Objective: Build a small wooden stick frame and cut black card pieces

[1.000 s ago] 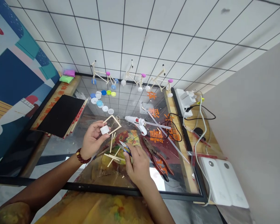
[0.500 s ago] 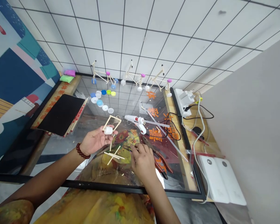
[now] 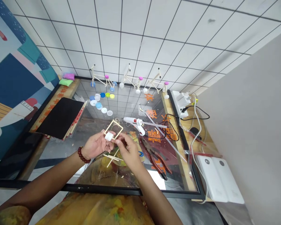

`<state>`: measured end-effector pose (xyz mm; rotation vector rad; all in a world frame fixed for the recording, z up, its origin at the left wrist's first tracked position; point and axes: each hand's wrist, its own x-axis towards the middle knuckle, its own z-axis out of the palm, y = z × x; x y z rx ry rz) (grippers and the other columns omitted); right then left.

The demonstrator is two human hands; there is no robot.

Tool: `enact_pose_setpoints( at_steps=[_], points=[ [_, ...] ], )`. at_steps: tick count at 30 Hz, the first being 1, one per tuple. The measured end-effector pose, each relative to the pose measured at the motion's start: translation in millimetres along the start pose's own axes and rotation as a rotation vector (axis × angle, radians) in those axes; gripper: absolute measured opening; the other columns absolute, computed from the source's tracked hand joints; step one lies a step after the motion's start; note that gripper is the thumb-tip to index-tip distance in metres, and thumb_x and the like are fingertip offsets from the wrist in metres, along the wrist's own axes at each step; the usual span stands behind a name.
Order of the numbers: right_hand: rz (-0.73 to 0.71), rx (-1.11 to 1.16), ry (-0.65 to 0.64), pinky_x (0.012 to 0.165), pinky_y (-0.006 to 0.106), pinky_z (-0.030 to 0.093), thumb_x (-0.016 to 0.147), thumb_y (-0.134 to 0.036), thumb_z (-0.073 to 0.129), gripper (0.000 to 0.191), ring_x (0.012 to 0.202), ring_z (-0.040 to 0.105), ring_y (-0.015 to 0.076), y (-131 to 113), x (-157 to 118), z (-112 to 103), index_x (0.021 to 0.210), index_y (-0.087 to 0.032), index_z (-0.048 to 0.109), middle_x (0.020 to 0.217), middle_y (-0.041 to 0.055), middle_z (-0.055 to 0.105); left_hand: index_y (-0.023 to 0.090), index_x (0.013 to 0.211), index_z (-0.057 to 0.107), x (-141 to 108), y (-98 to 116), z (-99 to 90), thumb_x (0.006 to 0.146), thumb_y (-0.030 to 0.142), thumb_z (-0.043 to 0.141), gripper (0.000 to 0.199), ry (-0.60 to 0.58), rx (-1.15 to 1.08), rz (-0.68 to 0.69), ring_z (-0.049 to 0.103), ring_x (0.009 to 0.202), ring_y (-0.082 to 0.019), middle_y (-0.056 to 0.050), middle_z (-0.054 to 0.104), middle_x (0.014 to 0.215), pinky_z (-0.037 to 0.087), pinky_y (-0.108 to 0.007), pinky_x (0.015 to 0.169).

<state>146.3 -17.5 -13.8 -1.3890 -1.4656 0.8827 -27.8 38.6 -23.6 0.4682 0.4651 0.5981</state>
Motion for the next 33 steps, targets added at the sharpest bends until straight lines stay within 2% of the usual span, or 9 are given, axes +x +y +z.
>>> enact_pose_setpoints(
  at_steps=[4,8,11,13,16,22,25,29,33],
  points=[
    [0.025,0.085,0.050,0.078,0.031,0.049,0.092,-0.035,0.056,0.018,0.082,0.062,0.0168,7.4,2.1,-1.1,0.090,-0.021,0.066,0.087,0.0025,0.066,0.015,0.102,0.070,-0.6,-1.2,2.1,0.086,0.046,0.057,0.038,0.037,0.152,0.030,0.069,0.083,-0.024,-0.014,0.072,0.097,0.054,-0.035,0.073],
    [0.057,0.082,0.020,0.071,0.028,0.047,0.091,-0.035,0.055,0.020,0.075,0.058,0.0155,11.9,3.9,-4.0,0.081,-0.020,0.063,0.079,0.0008,0.062,0.017,0.102,0.073,-3.6,0.8,4.7,0.078,0.030,0.070,0.027,0.184,0.450,0.241,0.065,0.104,-0.025,-0.010,0.072,0.110,0.050,-0.037,0.093],
    [0.053,0.035,-0.007,0.068,0.027,0.045,0.092,-0.034,0.053,0.022,0.072,0.057,0.0155,11.6,6.5,-1.3,0.077,-0.020,0.062,0.074,0.0005,0.061,0.016,0.103,0.073,-5.7,4.1,8.7,0.081,0.033,0.068,0.029,0.196,0.437,0.335,0.065,0.105,-0.025,-0.012,0.072,0.111,0.049,-0.040,0.097],
    [0.026,-0.014,-0.027,0.069,0.028,0.045,0.092,-0.033,0.053,0.021,0.073,0.057,0.0158,9.9,6.2,0.5,0.078,-0.020,0.062,0.074,0.0009,0.061,0.015,0.103,0.072,-6.3,7.1,11.3,0.082,0.036,0.068,0.030,0.228,0.386,0.334,0.069,0.094,-0.023,-0.013,0.074,0.103,0.052,-0.039,0.091],
    [-0.032,-0.148,-0.095,0.074,0.029,0.045,0.090,-0.031,0.058,0.014,0.078,0.059,0.0167,4.8,-2.0,-2.1,0.085,-0.020,0.064,0.082,0.0026,0.065,0.014,0.100,0.070,-6.4,14.6,11.4,0.080,0.038,0.071,0.031,0.347,0.348,0.348,0.069,0.077,-0.018,-0.011,0.075,0.092,0.056,-0.034,0.075],
    [-0.118,-0.593,-0.485,0.074,0.032,0.045,0.086,-0.032,0.067,0.012,0.083,0.060,0.0205,-5.6,-30.5,-16.0,0.091,-0.021,0.065,0.089,0.0050,0.065,0.013,0.090,0.072,-9.4,37.4,-2.3,0.074,0.039,0.074,0.030,0.504,0.411,0.246,0.058,0.058,-0.010,-0.003,0.066,0.070,0.047,-0.021,0.054],
    [-0.145,-0.670,-0.512,0.077,0.032,0.045,0.092,-0.024,0.057,0.009,0.086,0.060,0.0201,-5.2,-35.4,-17.2,0.094,-0.022,0.066,0.091,0.0055,0.065,0.013,0.089,0.073,-12.4,44.2,-7.2,0.076,0.040,0.071,0.030,0.462,0.567,0.164,0.052,0.054,-0.008,-0.002,0.062,0.065,0.041,-0.019,0.049],
    [-0.188,-0.666,-0.509,0.078,0.032,0.043,0.092,-0.019,0.053,0.012,0.086,0.060,0.0199,-5.2,-30.7,-21.3,0.091,-0.021,0.065,0.089,0.0054,0.066,0.013,0.092,0.075,-18.6,53.8,-11.6,0.078,0.040,0.068,0.031,0.325,0.866,0.038,0.054,0.059,-0.010,-0.003,0.062,0.067,0.043,-0.020,0.051],
    [-0.204,-0.654,-0.391,0.075,0.029,0.042,0.094,-0.020,0.052,0.012,0.081,0.060,0.0182,-11.2,-11.3,-19.3,0.092,-0.021,0.064,0.086,0.0039,0.068,0.015,0.096,0.074,-28.6,72.1,-20.0,0.080,0.041,0.064,0.033,0.280,1.063,-0.002,0.055,0.062,-0.011,-0.003,0.064,0.070,0.044,-0.020,0.053]
  ],
)
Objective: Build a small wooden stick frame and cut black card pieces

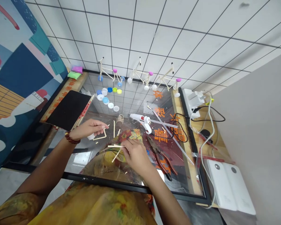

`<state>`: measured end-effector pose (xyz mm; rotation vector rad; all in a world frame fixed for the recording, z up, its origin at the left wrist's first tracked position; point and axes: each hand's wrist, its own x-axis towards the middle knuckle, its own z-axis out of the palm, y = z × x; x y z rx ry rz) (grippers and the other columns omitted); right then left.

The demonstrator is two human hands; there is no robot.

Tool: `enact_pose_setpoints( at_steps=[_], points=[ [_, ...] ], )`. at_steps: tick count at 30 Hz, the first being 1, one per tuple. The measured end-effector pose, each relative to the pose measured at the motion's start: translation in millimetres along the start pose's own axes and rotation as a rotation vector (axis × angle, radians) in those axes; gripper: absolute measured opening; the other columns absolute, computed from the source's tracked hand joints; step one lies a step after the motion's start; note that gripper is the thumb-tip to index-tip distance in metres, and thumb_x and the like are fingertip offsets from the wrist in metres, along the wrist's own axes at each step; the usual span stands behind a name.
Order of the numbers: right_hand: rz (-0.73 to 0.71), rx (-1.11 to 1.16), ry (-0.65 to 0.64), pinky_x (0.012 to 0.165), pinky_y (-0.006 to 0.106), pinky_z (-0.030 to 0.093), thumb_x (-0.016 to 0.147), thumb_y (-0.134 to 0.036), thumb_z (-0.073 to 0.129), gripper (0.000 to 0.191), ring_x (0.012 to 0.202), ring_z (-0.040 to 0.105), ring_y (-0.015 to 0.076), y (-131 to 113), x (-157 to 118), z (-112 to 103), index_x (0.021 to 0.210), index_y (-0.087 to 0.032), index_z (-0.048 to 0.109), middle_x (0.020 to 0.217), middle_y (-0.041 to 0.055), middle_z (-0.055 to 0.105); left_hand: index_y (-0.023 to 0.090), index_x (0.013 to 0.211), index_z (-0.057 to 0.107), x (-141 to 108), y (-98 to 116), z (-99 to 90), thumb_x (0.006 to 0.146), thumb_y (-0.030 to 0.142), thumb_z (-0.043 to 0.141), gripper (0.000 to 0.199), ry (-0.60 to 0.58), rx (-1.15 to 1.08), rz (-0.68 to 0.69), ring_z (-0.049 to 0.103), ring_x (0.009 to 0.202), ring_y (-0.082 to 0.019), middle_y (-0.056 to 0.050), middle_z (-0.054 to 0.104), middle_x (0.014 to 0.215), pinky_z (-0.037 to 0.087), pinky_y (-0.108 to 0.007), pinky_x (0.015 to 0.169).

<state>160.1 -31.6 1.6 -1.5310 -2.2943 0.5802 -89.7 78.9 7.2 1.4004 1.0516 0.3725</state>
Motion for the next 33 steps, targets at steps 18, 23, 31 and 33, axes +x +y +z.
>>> enact_pose_setpoints(
  at_steps=[18,23,31,33],
  points=[
    [-0.173,-0.437,0.047,0.073,0.032,0.034,0.095,-0.017,0.048,0.022,0.083,0.054,0.0207,-15.0,89.5,3.5,0.096,-0.020,0.070,0.087,0.0072,0.068,0.010,0.092,0.073,1.6,-3.1,-49.4,0.073,0.040,0.070,0.035,0.478,-0.273,0.062,0.051,0.053,-0.008,-0.003,0.062,0.065,0.040,-0.019,0.048],
    [-0.320,-0.486,-0.111,0.070,0.032,0.034,0.091,-0.010,0.052,0.020,0.078,0.053,0.0198,-4.5,79.5,-2.6,0.094,-0.018,0.070,0.081,0.0072,0.065,0.011,0.093,0.073,0.9,-11.0,-39.9,0.076,0.039,0.067,0.033,0.482,-0.271,0.072,0.052,0.054,-0.009,-0.003,0.063,0.066,0.040,-0.020,0.049],
    [-0.239,-0.233,0.126,0.078,0.031,0.041,0.094,-0.016,0.050,0.025,0.086,0.057,0.0191,14.3,65.0,-4.1,0.104,-0.022,0.072,0.095,0.0062,0.070,0.016,0.102,0.072,8.7,-12.9,-14.5,0.090,0.037,0.050,0.033,0.409,0.347,0.257,0.064,0.084,-0.019,-0.008,0.071,0.093,0.051,-0.031,0.076],
    [-0.204,-0.237,0.147,0.080,0.032,0.040,0.093,-0.015,0.050,0.026,0.089,0.057,0.0202,11.9,80.9,11.2,0.103,-0.022,0.072,0.097,0.0068,0.070,0.016,0.111,0.068,6.1,-13.2,-16.7,0.091,0.040,0.051,0.036,0.474,0.524,0.331,0.063,0.099,-0.022,-0.010,0.069,0.108,0.049,-0.035,0.087]
  ],
)
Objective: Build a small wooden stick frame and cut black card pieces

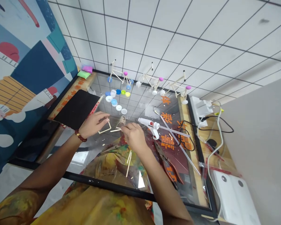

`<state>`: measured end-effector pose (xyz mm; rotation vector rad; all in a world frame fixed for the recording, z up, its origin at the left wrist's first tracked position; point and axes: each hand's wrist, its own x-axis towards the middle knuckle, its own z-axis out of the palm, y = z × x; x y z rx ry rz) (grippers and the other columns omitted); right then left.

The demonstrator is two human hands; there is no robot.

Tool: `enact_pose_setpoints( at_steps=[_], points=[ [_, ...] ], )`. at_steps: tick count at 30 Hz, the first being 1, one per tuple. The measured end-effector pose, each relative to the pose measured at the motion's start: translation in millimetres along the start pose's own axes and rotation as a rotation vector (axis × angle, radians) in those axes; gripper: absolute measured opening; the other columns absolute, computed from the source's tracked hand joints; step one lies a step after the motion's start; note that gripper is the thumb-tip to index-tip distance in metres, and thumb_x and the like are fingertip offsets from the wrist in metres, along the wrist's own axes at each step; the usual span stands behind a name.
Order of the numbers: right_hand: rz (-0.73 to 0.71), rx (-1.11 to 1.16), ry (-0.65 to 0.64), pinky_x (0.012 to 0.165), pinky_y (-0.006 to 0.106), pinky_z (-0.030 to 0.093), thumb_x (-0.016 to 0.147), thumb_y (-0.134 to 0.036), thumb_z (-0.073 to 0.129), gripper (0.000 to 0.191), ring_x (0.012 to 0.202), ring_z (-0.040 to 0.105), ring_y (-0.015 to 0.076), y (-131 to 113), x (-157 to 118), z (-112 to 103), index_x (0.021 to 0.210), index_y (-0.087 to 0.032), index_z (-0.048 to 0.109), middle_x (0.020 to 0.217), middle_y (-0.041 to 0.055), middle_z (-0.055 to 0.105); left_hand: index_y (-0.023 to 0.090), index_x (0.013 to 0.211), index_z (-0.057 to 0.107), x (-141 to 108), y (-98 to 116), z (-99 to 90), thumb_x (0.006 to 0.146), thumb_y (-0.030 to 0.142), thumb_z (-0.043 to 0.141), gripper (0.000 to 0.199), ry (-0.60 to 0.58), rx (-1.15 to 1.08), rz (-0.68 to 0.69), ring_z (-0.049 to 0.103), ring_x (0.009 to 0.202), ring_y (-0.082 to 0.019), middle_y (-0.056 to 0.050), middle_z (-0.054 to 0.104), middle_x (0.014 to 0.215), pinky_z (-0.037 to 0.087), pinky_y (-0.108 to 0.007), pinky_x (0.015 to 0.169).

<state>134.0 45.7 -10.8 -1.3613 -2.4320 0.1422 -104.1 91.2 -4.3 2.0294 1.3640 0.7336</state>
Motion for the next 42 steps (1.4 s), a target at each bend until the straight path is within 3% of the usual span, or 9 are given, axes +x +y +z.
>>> enact_pose_setpoints(
  at_steps=[3,6,9,16,20,28,42],
  points=[
    [0.001,0.028,-0.014,0.082,0.034,0.039,0.092,-0.014,0.052,0.025,0.096,0.056,0.0214,-0.5,14.2,11.7,0.103,-0.023,0.073,0.104,0.0071,0.070,0.018,0.123,0.062,-2.0,-2.4,-9.2,0.082,0.051,0.063,0.052,-0.037,0.134,0.059,0.059,0.111,-0.026,-0.011,0.064,0.119,0.047,-0.038,0.094],
    [0.021,0.039,0.019,0.084,0.035,0.037,0.090,-0.018,0.055,0.021,0.100,0.054,0.0225,2.5,13.2,6.2,0.100,-0.024,0.073,0.111,0.0067,0.067,0.020,0.133,0.053,-4.2,-1.7,-17.5,0.066,0.054,0.077,0.079,-0.115,0.218,0.097,0.054,0.119,-0.030,-0.012,0.057,0.130,0.044,-0.041,0.100],
    [0.092,0.020,0.019,0.080,0.034,0.036,0.090,-0.020,0.057,0.018,0.093,0.054,0.0221,4.6,4.6,-1.9,0.095,-0.024,0.074,0.103,0.0060,0.068,0.019,0.137,0.049,-6.4,1.1,-20.5,0.060,0.049,0.083,0.089,-0.173,0.280,0.122,0.050,0.124,-0.033,-0.014,0.053,0.135,0.041,-0.045,0.104],
    [0.165,0.042,-0.029,0.082,0.036,0.037,0.087,-0.027,0.064,0.025,0.099,0.054,0.0254,5.5,-0.1,7.6,0.110,-0.020,0.070,0.109,0.0078,0.067,0.015,0.123,0.058,-6.0,-0.9,-16.3,0.060,0.045,0.084,0.074,-0.194,0.382,0.084,0.055,0.113,-0.034,-0.014,0.059,0.119,0.044,-0.047,0.098],
    [0.144,0.113,-0.043,0.081,0.034,0.037,0.091,-0.024,0.059,0.018,0.095,0.054,0.0221,7.1,10.1,14.8,0.100,-0.024,0.074,0.104,0.0053,0.068,0.019,0.116,0.062,-5.2,-4.2,-16.7,0.063,0.040,0.083,0.061,-0.219,0.361,0.137,0.056,0.108,-0.031,-0.011,0.059,0.114,0.045,-0.045,0.096],
    [0.140,0.086,-0.054,0.077,0.033,0.034,0.090,-0.021,0.058,0.018,0.090,0.053,0.0212,4.2,30.2,19.2,0.094,-0.025,0.075,0.096,0.0055,0.067,0.019,0.120,0.061,-4.9,-4.5,-15.8,0.064,0.035,0.082,0.062,-0.236,0.334,0.163,0.055,0.109,-0.030,-0.011,0.058,0.116,0.046,-0.044,0.095],
    [0.108,0.104,-0.020,0.078,0.032,0.031,0.092,-0.020,0.054,0.022,0.092,0.051,0.0205,1.6,32.5,29.6,0.098,-0.025,0.075,0.100,0.0057,0.065,0.022,0.121,0.061,-4.6,-5.1,-14.7,0.064,0.033,0.082,0.061,-0.242,0.323,0.176,0.056,0.106,-0.029,-0.009,0.059,0.114,0.046,-0.043,0.093]
  ],
)
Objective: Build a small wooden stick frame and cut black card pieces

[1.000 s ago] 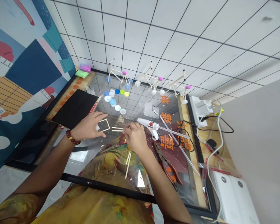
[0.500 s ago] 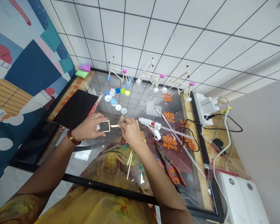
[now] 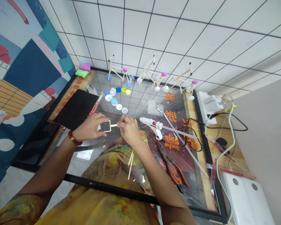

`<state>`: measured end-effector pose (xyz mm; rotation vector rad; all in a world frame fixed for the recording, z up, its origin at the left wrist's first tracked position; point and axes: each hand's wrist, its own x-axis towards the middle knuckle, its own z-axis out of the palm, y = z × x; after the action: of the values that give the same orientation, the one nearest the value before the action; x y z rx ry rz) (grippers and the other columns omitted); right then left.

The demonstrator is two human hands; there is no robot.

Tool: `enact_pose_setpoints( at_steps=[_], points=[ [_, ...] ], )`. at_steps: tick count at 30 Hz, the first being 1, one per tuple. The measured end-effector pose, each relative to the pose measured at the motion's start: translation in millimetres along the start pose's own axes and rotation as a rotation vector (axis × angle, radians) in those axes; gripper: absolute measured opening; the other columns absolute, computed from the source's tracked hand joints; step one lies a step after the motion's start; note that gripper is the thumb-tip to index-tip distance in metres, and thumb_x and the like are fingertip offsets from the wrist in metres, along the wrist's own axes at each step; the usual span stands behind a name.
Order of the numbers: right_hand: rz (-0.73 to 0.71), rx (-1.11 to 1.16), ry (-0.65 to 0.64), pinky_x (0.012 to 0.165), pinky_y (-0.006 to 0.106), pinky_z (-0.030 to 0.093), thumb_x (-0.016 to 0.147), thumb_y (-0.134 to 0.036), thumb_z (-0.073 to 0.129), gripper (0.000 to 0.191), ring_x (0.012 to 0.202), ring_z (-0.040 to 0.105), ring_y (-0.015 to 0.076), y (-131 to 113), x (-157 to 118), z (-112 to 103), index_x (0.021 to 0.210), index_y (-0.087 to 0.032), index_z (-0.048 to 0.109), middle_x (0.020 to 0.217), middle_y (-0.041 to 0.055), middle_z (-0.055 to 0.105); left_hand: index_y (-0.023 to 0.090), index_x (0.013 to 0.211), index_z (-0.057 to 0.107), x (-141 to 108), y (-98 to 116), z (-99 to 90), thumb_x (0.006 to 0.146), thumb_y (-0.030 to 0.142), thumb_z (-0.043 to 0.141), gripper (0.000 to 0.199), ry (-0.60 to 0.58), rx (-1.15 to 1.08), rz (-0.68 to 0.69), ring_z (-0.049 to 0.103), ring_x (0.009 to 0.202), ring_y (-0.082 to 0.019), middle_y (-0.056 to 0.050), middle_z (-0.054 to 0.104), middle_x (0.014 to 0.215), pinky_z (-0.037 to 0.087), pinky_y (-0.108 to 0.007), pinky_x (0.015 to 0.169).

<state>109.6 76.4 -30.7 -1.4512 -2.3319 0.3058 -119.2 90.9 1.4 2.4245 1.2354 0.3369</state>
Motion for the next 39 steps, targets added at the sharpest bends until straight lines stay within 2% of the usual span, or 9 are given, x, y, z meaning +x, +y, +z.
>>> enact_pose_setpoints(
  at_steps=[5,9,13,16,19,23,28,35,39],
  points=[
    [-0.002,-0.031,-0.004,0.080,0.035,0.033,0.092,-0.022,0.054,0.024,0.095,0.052,0.0226,-2.5,-0.7,-3.6,0.107,-0.026,0.072,0.105,0.0071,0.065,0.022,0.124,0.060,0.5,0.5,-0.2,0.064,0.035,0.083,0.065,0.000,-0.019,-0.009,0.056,0.111,-0.031,-0.010,0.058,0.117,0.045,-0.045,0.098],
    [0.035,0.024,0.138,0.088,0.039,0.039,0.093,-0.024,0.053,0.030,0.105,0.055,0.0254,-1.5,-17.0,-28.1,0.121,-0.021,0.064,0.115,0.0107,0.065,0.020,0.131,0.055,-0.6,-1.7,-9.8,0.067,0.039,0.080,0.071,0.030,-0.115,-0.001,0.052,0.121,-0.030,-0.013,0.055,0.130,0.042,-0.044,0.104],
    [0.094,0.220,0.287,0.086,0.035,0.050,0.095,-0.024,0.051,0.025,0.097,0.063,0.0208,-2.2,-53.1,-55.9,0.114,-0.022,0.066,0.106,0.0084,0.069,0.018,0.121,0.061,-3.9,-8.7,-25.2,0.084,0.036,0.064,0.041,0.254,-0.228,-0.065,0.061,0.107,-0.022,-0.010,0.062,0.119,0.048,-0.035,0.096],
    [0.099,0.263,0.247,0.081,0.033,0.054,0.095,-0.022,0.051,0.022,0.092,0.066,0.0194,-2.9,-76.8,-58.1,0.108,-0.024,0.068,0.101,0.0064,0.071,0.017,0.109,0.065,-6.4,-13.3,-32.3,0.086,0.034,0.060,0.029,0.442,-0.292,-0.171,0.064,0.091,-0.017,-0.007,0.066,0.106,0.052,-0.029,0.085],
    [0.093,0.201,0.130,0.082,0.033,0.053,0.094,-0.020,0.052,0.021,0.091,0.066,0.0198,-1.2,-82.3,-47.9,0.104,-0.021,0.070,0.098,0.0068,0.071,0.016,0.103,0.066,-7.1,-14.3,-33.6,0.085,0.037,0.061,0.028,0.499,-0.322,-0.256,0.065,0.086,-0.017,-0.006,0.068,0.100,0.053,-0.029,0.083],
    [0.092,0.050,-0.012,0.081,0.033,0.050,0.093,-0.018,0.052,0.021,0.087,0.064,0.0202,0.1,-58.9,-38.1,0.104,-0.020,0.070,0.095,0.0068,0.070,0.017,0.114,0.064,-6.3,-9.0,-30.2,0.076,0.044,0.071,0.047,0.308,-0.223,-0.162,0.062,0.104,-0.024,-0.010,0.065,0.114,0.049,-0.037,0.095],
    [0.068,-0.072,-0.031,0.087,0.033,0.044,0.091,-0.016,0.055,0.024,0.096,0.057,0.0220,-3.7,-17.2,-33.9,0.110,-0.019,0.068,0.105,0.0093,0.067,0.018,0.136,0.050,-5.1,0.6,-17.1,0.059,0.045,0.085,0.088,0.025,-0.012,-0.076,0.050,0.124,-0.034,-0.015,0.053,0.134,0.041,-0.048,0.105],
    [0.057,-0.103,-0.065,0.085,0.033,0.040,0.093,-0.020,0.051,0.019,0.093,0.053,0.0228,-0.7,-1.7,-17.1,0.095,-0.017,0.070,0.100,0.0094,0.064,0.019,0.122,0.061,-2.6,4.2,0.5,0.073,0.036,0.076,0.053,0.047,0.092,-0.042,0.058,0.107,-0.028,-0.012,0.060,0.113,0.049,-0.042,0.093],
    [0.023,-0.102,-0.061,0.085,0.034,0.040,0.092,-0.020,0.053,0.015,0.093,0.053,0.0236,2.5,-1.9,-10.8,0.096,-0.015,0.067,0.099,0.0100,0.063,0.019,0.119,0.062,-2.2,4.2,0.7,0.072,0.035,0.077,0.052,0.063,0.084,-0.037,0.058,0.107,-0.028,-0.011,0.060,0.113,0.048,-0.043,0.093]
  ],
)
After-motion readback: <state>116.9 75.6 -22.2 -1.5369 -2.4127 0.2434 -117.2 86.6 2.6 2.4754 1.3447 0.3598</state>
